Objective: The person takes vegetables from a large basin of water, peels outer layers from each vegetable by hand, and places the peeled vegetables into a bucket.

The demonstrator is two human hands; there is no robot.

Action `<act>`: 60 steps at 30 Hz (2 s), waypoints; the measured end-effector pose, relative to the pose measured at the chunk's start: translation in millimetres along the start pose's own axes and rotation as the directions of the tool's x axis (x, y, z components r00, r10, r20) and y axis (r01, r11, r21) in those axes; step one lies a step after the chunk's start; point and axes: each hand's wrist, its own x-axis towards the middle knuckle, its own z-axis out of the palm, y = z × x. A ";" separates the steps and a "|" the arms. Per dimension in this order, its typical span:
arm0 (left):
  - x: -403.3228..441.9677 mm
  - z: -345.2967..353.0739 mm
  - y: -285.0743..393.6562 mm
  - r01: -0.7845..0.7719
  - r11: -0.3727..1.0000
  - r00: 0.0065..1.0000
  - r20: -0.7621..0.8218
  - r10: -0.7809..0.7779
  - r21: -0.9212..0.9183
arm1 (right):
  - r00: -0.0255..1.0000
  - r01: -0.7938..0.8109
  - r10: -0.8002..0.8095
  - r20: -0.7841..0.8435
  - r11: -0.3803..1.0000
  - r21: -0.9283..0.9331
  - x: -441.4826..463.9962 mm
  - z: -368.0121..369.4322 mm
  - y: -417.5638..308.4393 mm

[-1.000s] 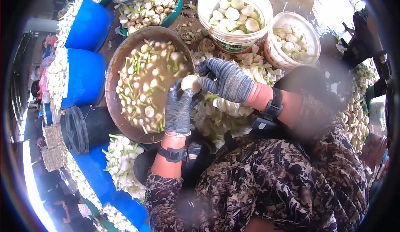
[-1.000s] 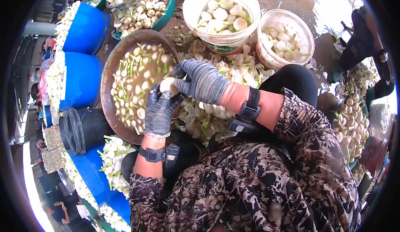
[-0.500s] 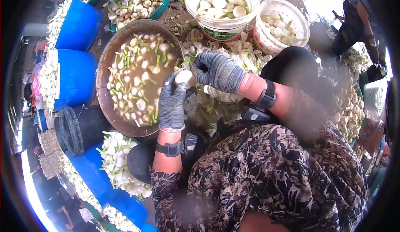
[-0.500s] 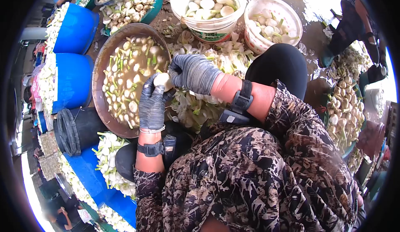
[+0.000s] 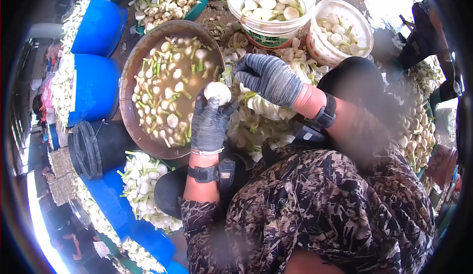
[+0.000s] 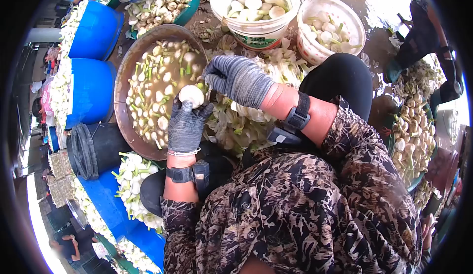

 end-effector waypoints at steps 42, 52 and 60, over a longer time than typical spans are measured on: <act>-5.4 23.5 19.2 0.018 0.979 0.978 0.207 0.025 -0.203 | 0.994 -0.066 0.021 -0.103 0.890 -0.451 19.3 -15.0 18.5; 0.3 12.5 6.3 -0.214 0.798 0.976 0.151 0.155 0.563 | 0.875 0.483 -0.423 0.233 0.792 -0.373 12.1 -3.6 -16.7; -6.4 23.0 14.0 -0.173 0.504 0.984 0.175 0.042 0.846 | 0.909 0.398 -0.271 0.317 0.792 -0.463 6.2 8.2 -7.9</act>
